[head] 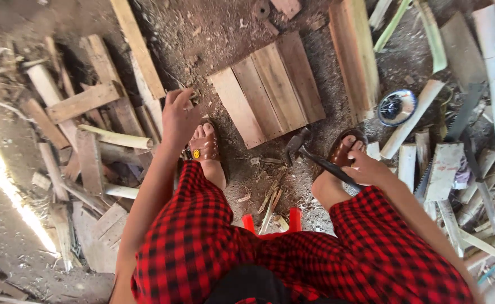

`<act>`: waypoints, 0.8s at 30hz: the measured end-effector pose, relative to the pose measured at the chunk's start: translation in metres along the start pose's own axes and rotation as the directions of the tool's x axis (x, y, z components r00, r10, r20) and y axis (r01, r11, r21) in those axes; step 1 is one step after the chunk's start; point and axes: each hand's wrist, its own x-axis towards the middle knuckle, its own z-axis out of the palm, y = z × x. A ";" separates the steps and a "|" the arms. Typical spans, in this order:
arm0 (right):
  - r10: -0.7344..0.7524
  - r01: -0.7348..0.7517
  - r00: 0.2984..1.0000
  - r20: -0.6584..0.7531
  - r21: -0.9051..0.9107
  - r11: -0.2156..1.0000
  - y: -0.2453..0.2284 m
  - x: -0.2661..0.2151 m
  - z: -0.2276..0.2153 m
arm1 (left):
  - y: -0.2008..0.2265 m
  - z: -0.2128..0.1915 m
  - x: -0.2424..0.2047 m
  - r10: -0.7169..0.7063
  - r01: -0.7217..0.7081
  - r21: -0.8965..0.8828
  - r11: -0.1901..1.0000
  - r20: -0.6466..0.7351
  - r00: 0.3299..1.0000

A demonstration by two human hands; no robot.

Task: The person hammers nails into a small wooden box frame using a hammer. They pick up nails from a small bowl, position them on the wood, and strike them to secure the pieces together.

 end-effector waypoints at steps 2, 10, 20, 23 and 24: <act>-0.068 0.059 0.995 -0.078 -0.121 0.991 -0.016 -0.005 0.000 | 0.033 -0.045 -0.012 0.030 -0.030 0.000 1.000 -0.022 0.999; -0.403 0.094 0.855 -0.326 -0.667 0.739 -0.017 0.045 0.058 | 0.124 -0.202 -0.109 0.089 -0.089 0.010 0.996 -0.201 0.976; -0.222 0.355 0.878 -0.424 0.267 0.896 -0.039 -0.064 0.030 | 0.287 -0.254 -0.138 0.462 -0.471 -0.002 0.882 -0.189 0.867; -0.199 0.611 0.683 -0.703 0.401 0.682 -0.008 -0.075 0.031 | 0.296 -0.190 -0.069 0.314 -0.314 -0.033 0.949 0.014 0.949; -0.192 0.713 0.521 -0.832 0.300 0.634 0.011 -0.060 0.029 | 0.298 -0.166 -0.042 0.149 -0.155 0.032 0.987 0.147 0.978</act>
